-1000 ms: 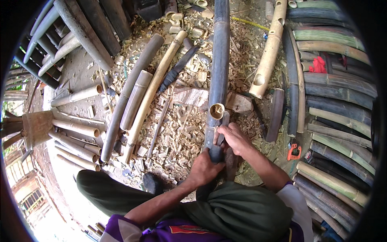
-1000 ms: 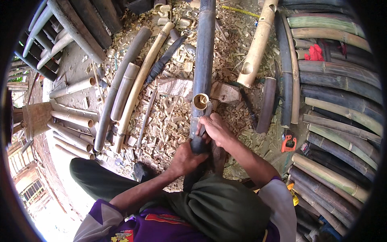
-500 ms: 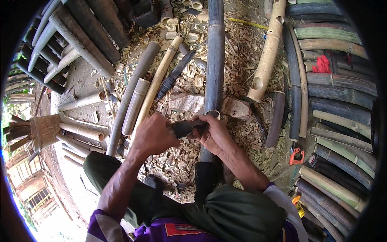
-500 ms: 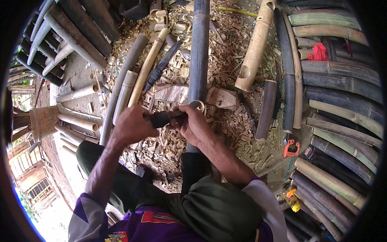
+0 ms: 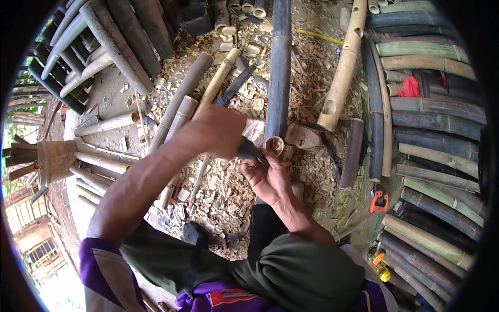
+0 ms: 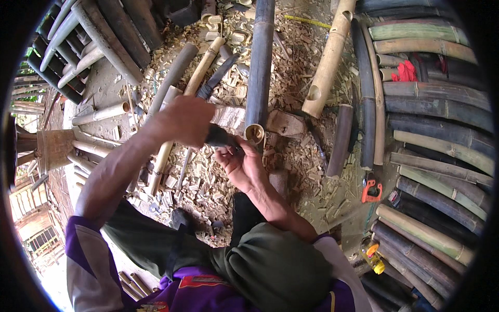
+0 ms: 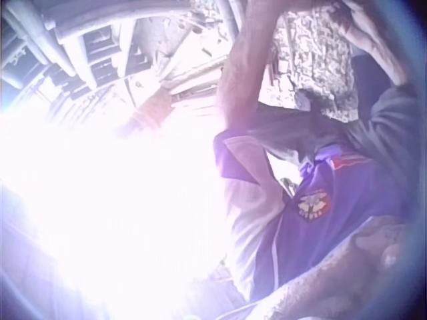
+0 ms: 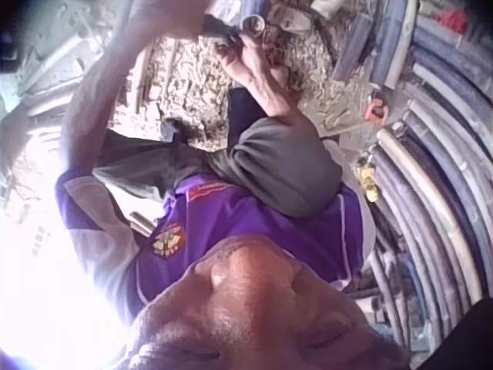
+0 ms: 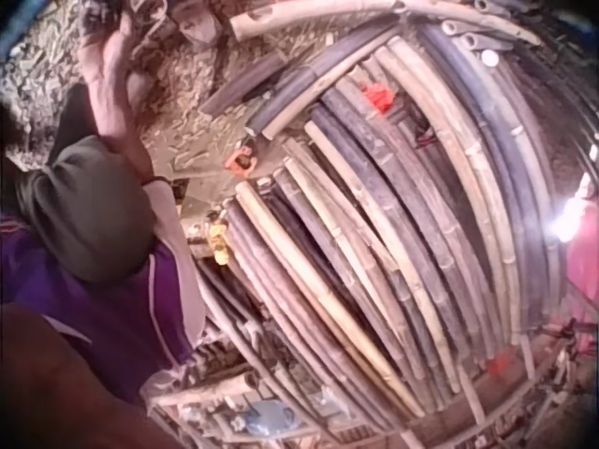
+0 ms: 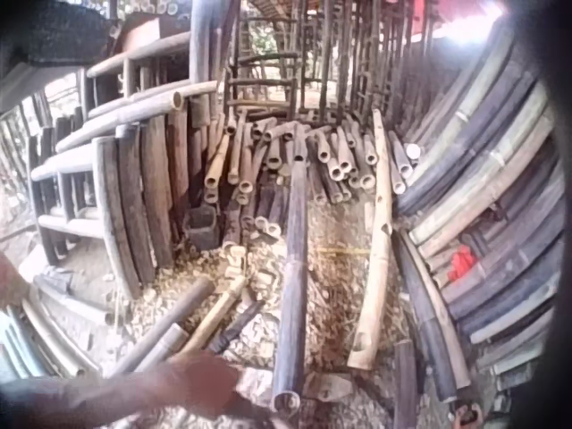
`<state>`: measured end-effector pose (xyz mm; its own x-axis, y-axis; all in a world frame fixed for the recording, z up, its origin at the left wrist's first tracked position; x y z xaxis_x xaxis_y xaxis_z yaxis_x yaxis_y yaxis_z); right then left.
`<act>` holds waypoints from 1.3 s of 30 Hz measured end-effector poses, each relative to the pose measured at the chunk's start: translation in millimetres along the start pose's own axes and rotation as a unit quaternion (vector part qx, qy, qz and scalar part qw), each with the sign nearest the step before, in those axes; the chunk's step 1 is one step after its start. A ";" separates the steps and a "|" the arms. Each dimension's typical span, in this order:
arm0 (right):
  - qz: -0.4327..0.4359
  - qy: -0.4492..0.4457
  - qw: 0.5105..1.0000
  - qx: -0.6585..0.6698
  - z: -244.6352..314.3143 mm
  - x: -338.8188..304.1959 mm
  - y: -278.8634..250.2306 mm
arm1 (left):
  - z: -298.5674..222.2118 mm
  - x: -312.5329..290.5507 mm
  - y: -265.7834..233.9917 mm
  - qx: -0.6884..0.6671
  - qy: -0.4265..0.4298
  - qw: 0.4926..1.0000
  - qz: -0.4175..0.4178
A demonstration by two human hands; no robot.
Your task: The person sits on the floor and uses a knife and a wooden mallet to carve and shape a long bamboo pole. They repeatedly strike the knife with the mallet to cut into the bamboo and then use the knife to shave and smooth the surface.
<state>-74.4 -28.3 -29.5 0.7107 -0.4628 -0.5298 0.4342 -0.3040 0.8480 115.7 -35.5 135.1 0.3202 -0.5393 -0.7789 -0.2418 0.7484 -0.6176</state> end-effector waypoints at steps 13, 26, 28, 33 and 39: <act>-0.008 0.015 0.697 -0.717 65.3 -22.5 -1.3 | -150.9 -42.2 210.6 -0.598 -0.175 0.779 0.071; -0.034 0.001 0.933 -0.359 -0.7 6.8 32.9 | 15.8 -29.0 118.6 -0.387 -0.203 0.899 -0.016; -0.026 -0.020 0.965 -0.261 2.0 7.9 30.4 | 12.9 -26.8 73.8 -0.304 -0.202 0.929 -0.055; -0.018 -0.013 0.999 -0.024 13.8 8.7 19.6 | -27.5 -27.6 13.1 -0.087 -0.057 0.967 -0.234; 0.009 0.028 0.996 -0.083 5.7 -12.4 5.6 | -62.0 -31.7 41.9 -0.002 0.007 0.973 -0.230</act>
<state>-83.9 -29.0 -18.2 0.7476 -0.4181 -0.5161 0.5031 -0.1509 0.8510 38.7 -10.9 127.2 0.3834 -0.8216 -0.4219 -0.0797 0.4257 -0.9014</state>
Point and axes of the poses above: each hand's wrist, its own x-axis towards the middle knuckle, its own y-axis out of the palm, z = x × y, the point moved 2 cm from there along x, towards the middle knuckle, and after that the axes turned 15 degrees about -y, right-handed, at the moved point
